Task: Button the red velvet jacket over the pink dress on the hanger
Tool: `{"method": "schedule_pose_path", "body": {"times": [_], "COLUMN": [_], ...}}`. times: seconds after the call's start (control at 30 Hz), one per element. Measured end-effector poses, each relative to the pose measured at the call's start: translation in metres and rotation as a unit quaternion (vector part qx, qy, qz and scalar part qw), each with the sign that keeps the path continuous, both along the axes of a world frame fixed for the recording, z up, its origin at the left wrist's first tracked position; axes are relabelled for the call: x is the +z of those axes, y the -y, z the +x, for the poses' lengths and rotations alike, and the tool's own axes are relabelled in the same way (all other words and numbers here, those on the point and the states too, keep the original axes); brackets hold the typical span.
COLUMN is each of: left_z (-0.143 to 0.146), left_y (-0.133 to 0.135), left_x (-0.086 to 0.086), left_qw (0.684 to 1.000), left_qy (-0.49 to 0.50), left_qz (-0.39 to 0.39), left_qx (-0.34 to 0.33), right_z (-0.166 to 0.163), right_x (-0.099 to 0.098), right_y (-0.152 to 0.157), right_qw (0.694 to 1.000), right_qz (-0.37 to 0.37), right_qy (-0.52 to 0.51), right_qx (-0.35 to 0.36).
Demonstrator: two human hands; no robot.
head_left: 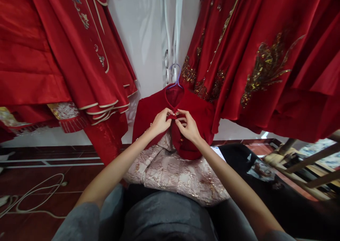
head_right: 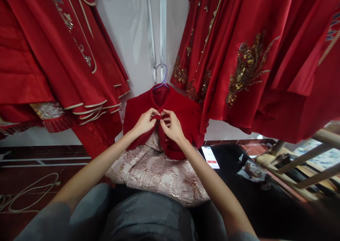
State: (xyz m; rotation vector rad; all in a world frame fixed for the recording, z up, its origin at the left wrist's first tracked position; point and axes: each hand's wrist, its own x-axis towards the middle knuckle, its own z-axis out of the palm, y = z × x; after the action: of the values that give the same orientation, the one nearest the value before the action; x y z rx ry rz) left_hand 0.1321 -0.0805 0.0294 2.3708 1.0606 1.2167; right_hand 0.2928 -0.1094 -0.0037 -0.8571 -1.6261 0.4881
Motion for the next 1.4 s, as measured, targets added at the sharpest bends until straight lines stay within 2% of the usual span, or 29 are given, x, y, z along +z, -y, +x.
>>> {"method": "schedule_pose_path", "body": {"times": [0.13, 0.27, 0.5, 0.6, 0.87, 1.4], "left_z": [0.0, -0.002, 0.006, 0.01, 0.008, 0.014], "left_y": [-0.005, -0.007, -0.003, 0.002, 0.003, 0.0], "left_x": [-0.003, 0.005, 0.026, 0.029, 0.029, 0.031], "left_qw": [0.999, 0.999, 0.988, 0.982, 0.982, 0.981], "left_qy": [0.021, -0.019, -0.112, -0.139, -0.153, -0.169], "left_qz": [-0.029, -0.023, 0.075, 0.078, 0.057, 0.061], "left_qx": [-0.006, -0.015, 0.077, 0.104, 0.097, 0.077], "right_z": [0.003, 0.006, 0.007, 0.006, 0.008, 0.01], "right_x": [0.006, 0.011, 0.014, 0.012, 0.01, 0.008], "right_y": [-0.001, -0.007, -0.013, -0.014, -0.017, -0.025], "right_qw": [0.999, 0.999, 0.997, 0.995, 0.994, 0.993], "right_qz": [-0.008, 0.014, 0.028, 0.02, 0.0, -0.026], "right_qy": [-0.038, -0.035, -0.049, -0.079, -0.104, -0.113], "right_qx": [0.012, -0.017, -0.045, -0.051, -0.01, -0.015]}}
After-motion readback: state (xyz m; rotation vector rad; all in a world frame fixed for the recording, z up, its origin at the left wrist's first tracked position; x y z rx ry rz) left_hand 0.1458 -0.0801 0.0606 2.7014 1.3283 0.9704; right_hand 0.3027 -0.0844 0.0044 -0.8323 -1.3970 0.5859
